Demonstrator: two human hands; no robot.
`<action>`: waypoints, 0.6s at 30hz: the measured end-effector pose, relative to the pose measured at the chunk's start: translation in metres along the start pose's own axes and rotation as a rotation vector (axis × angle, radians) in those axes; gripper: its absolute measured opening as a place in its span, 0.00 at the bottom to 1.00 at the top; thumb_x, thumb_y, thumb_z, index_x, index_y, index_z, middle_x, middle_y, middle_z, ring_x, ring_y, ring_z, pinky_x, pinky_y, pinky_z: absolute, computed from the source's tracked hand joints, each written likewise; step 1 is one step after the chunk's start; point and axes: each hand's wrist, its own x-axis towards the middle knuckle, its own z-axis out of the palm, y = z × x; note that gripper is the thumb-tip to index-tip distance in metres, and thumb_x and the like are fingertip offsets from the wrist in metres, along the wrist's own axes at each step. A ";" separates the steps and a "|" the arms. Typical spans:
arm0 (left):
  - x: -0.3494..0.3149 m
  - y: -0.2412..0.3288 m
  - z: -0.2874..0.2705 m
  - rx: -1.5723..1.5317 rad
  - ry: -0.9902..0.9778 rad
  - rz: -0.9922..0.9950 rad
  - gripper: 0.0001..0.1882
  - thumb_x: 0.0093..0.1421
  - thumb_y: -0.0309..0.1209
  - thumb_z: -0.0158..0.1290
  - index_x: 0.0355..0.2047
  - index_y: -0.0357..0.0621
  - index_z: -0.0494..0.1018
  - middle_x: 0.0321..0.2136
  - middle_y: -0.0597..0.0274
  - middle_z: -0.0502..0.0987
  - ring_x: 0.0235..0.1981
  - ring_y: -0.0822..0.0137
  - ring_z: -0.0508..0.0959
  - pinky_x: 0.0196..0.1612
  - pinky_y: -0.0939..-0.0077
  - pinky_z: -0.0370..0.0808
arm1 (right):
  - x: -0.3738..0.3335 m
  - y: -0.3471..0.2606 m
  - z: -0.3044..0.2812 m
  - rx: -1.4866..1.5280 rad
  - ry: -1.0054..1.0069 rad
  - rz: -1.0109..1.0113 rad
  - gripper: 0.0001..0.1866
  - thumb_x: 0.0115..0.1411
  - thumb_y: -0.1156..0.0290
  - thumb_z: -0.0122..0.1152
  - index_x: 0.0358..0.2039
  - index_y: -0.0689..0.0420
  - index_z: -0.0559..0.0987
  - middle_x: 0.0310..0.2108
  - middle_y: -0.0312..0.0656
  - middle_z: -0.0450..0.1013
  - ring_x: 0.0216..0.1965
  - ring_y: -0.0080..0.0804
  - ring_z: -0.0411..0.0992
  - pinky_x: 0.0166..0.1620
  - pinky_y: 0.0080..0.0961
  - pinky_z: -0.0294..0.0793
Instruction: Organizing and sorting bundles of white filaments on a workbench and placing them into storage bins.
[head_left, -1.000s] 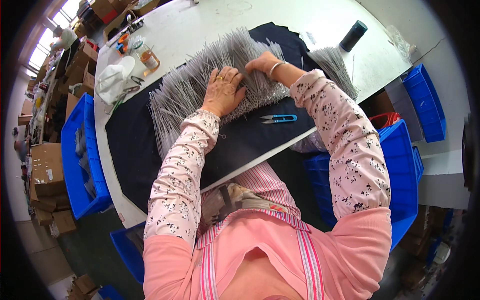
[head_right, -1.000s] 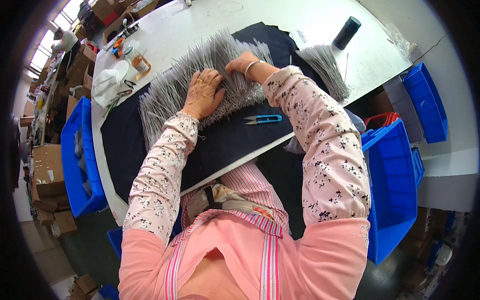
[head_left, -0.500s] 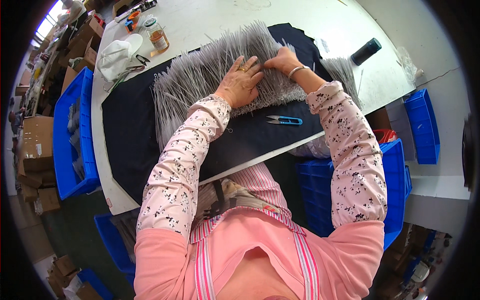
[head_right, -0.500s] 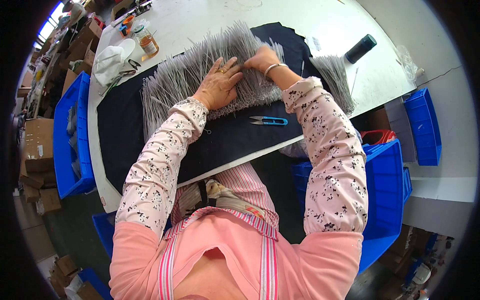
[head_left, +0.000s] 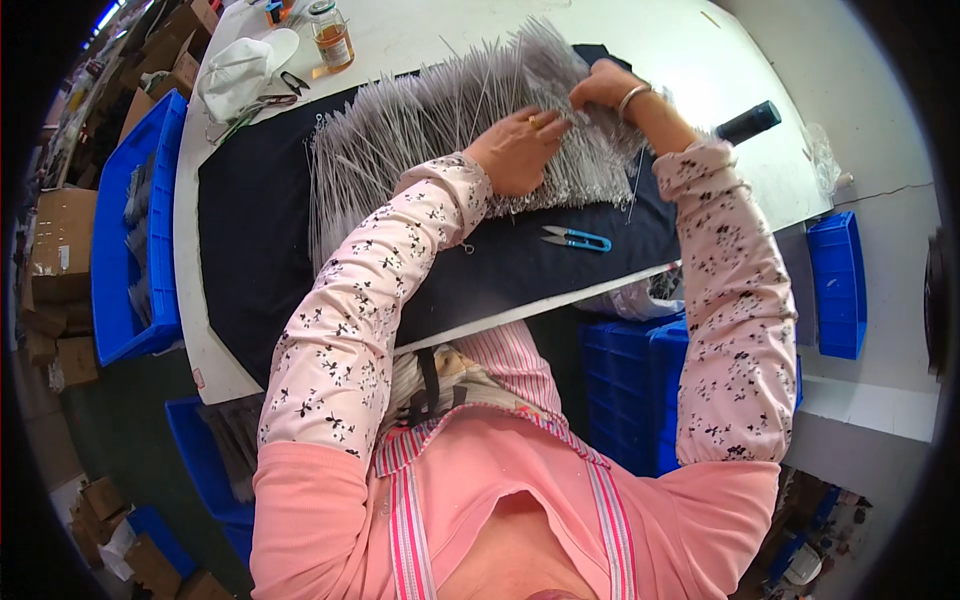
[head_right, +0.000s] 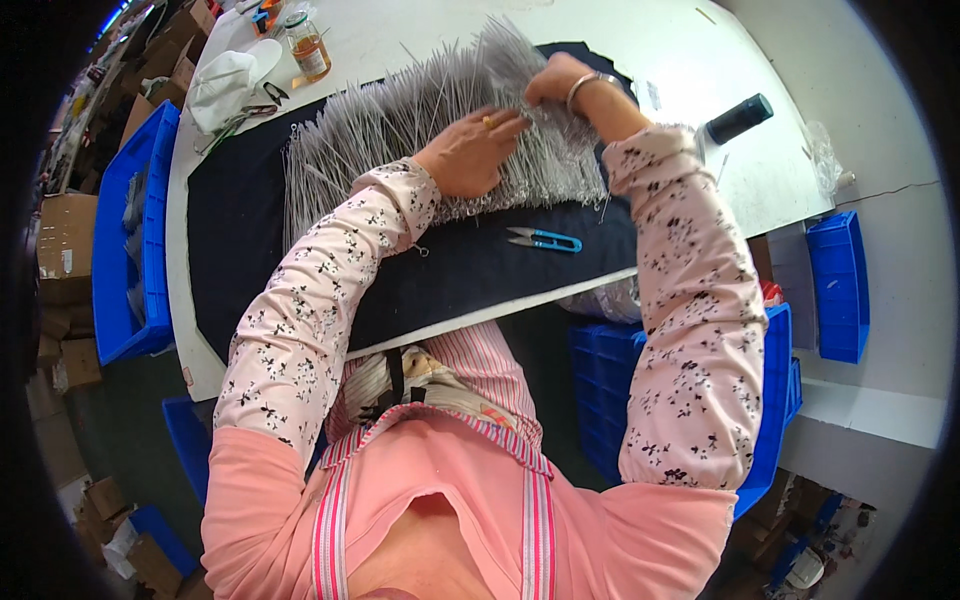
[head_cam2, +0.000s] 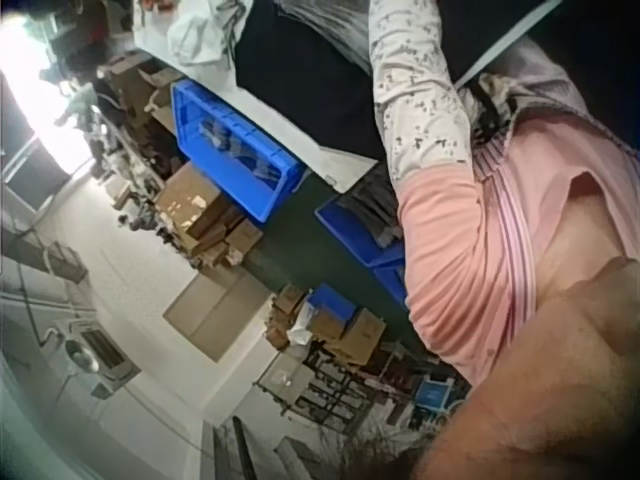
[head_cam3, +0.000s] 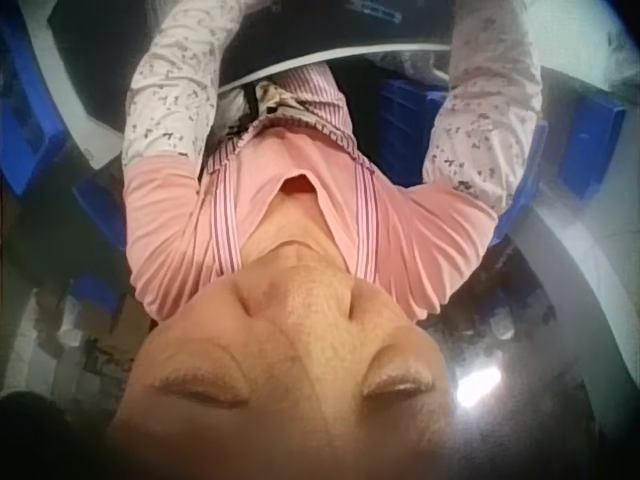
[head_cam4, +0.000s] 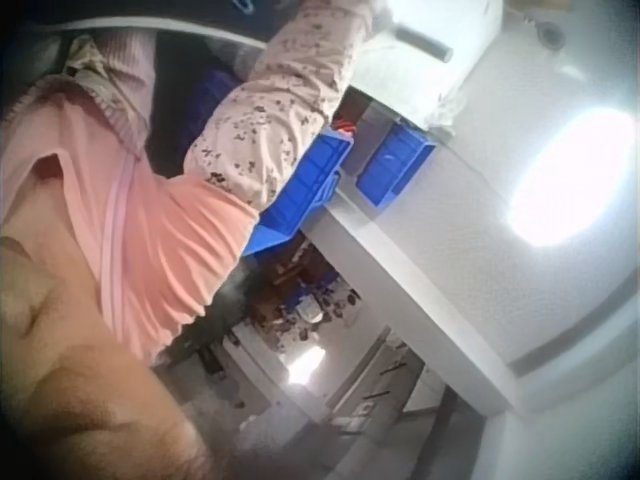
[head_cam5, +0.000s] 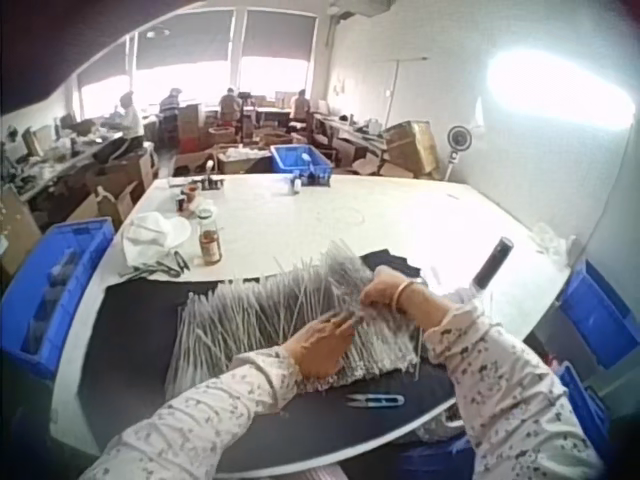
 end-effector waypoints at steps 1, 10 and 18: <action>0.003 -0.001 0.005 0.007 0.016 -0.004 0.23 0.43 0.30 0.49 0.42 0.31 0.70 0.46 0.50 0.68 0.53 0.57 0.65 0.60 0.65 0.57 | 0.006 0.007 0.008 0.098 -0.024 0.017 0.20 0.32 0.68 0.68 0.25 0.68 0.79 0.24 0.48 0.74 0.24 0.36 0.74 0.29 0.30 0.74; -0.003 0.009 0.017 -0.216 0.079 -0.064 0.27 0.46 0.26 0.46 0.50 0.34 0.64 0.51 0.47 0.68 0.54 0.58 0.67 0.58 0.67 0.59 | 0.000 0.024 0.029 0.245 -0.018 0.095 0.25 0.30 0.67 0.72 0.29 0.72 0.78 0.30 0.49 0.75 0.30 0.33 0.74 0.35 0.26 0.75; 0.030 0.004 0.025 -0.252 0.066 -0.027 0.13 0.49 0.29 0.49 0.34 0.36 0.69 0.33 0.53 0.70 0.36 0.56 0.74 0.39 0.66 0.73 | 0.002 -0.006 -0.007 -0.222 0.049 0.071 0.20 0.32 0.66 0.69 0.26 0.66 0.80 0.29 0.50 0.76 0.31 0.38 0.76 0.36 0.28 0.75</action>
